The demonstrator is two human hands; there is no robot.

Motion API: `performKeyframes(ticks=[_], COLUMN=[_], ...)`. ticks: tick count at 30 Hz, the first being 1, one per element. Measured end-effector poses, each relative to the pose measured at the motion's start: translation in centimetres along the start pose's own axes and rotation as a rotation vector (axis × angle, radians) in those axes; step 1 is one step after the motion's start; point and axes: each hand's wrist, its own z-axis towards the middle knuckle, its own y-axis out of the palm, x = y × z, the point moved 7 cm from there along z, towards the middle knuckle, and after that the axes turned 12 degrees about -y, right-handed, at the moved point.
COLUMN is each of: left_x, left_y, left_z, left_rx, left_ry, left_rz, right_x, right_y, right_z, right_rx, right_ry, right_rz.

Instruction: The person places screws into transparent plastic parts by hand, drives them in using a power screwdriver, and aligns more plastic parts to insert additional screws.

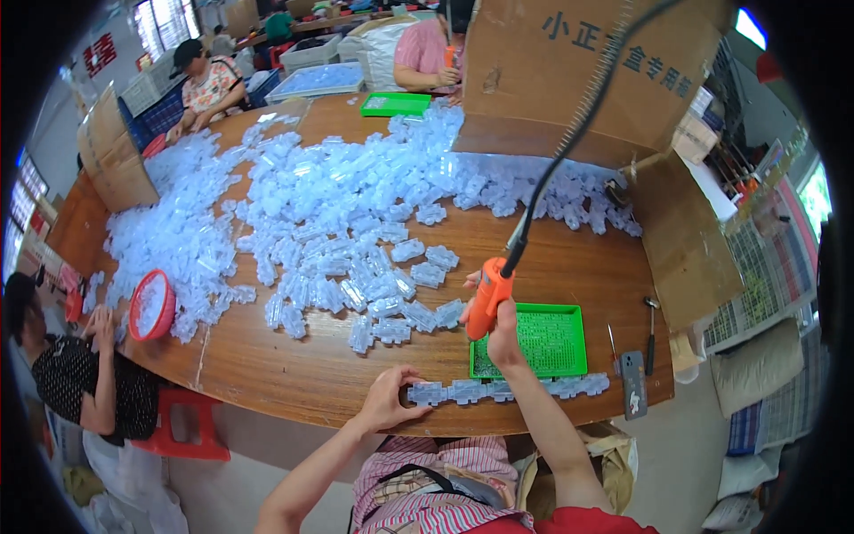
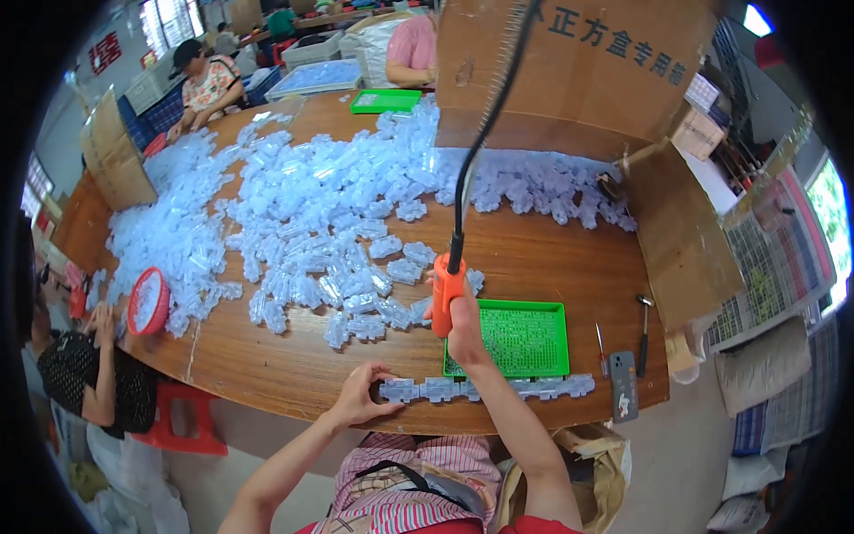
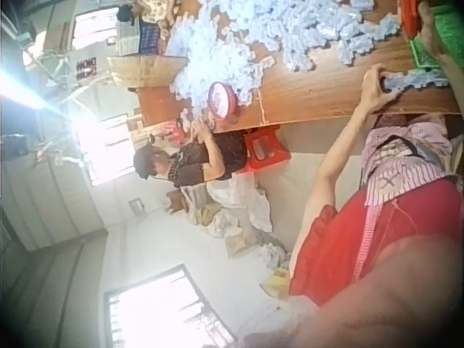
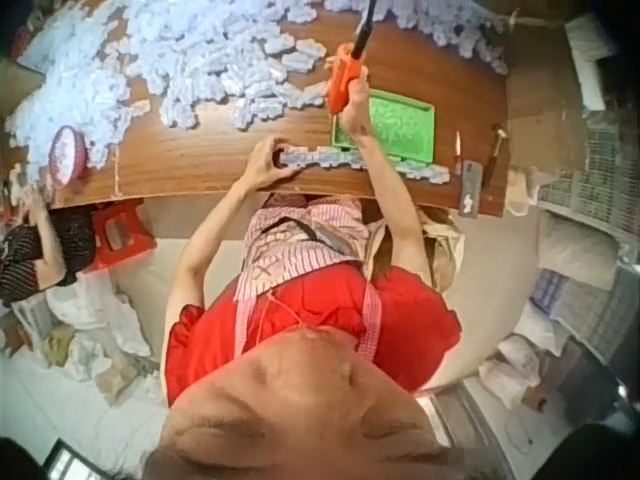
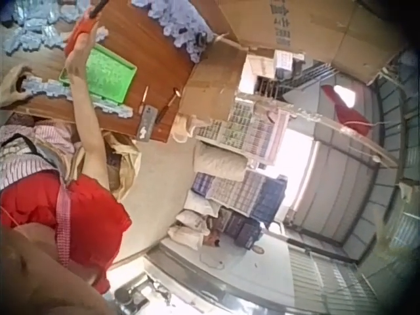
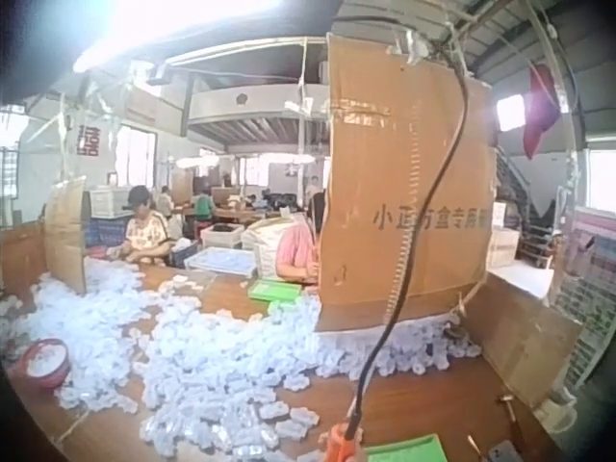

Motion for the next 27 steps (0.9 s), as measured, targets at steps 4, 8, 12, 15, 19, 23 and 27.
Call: performKeyframes(ticks=[4, 8, 12, 15, 19, 23, 27], left_x=[-0.4, 0.0, 0.0, 0.3, 0.2, 0.4, -0.1], left_y=[-0.2, -0.8, -0.9, -0.6, -0.7, -0.6, -0.4], left_z=[-0.3, 0.2, -0.1, -0.2, -0.4, -0.3, -0.2], left_rx=[0.012, -0.036, -0.015, -0.003, -0.009, 0.015, -0.001], left_ry=[-0.035, 0.029, 0.027, 0.037, 0.025, 0.061, 0.054], left_rz=[-0.052, -0.05, -0.048, -0.039, -0.037, -0.039, -0.074], right_x=[-1.3, -1.1, 0.5, 0.5, 1.0, 1.4, 1.6], right_y=[0.1, 1.5, 3.5, 4.0, 4.7, 4.8, 4.3], right_z=[-1.8, -3.4, -6.7, -8.1, -8.6, -8.8, -8.9], right_rx=[-0.086, -0.044, -0.181, -0.122, -0.129, -0.109, -0.106], right_ry=[-0.141, -0.01, 0.16, 0.104, 0.101, 0.07, 0.075], right_rz=[-0.023, 0.063, 0.197, 0.193, 0.184, 0.12, 0.187])
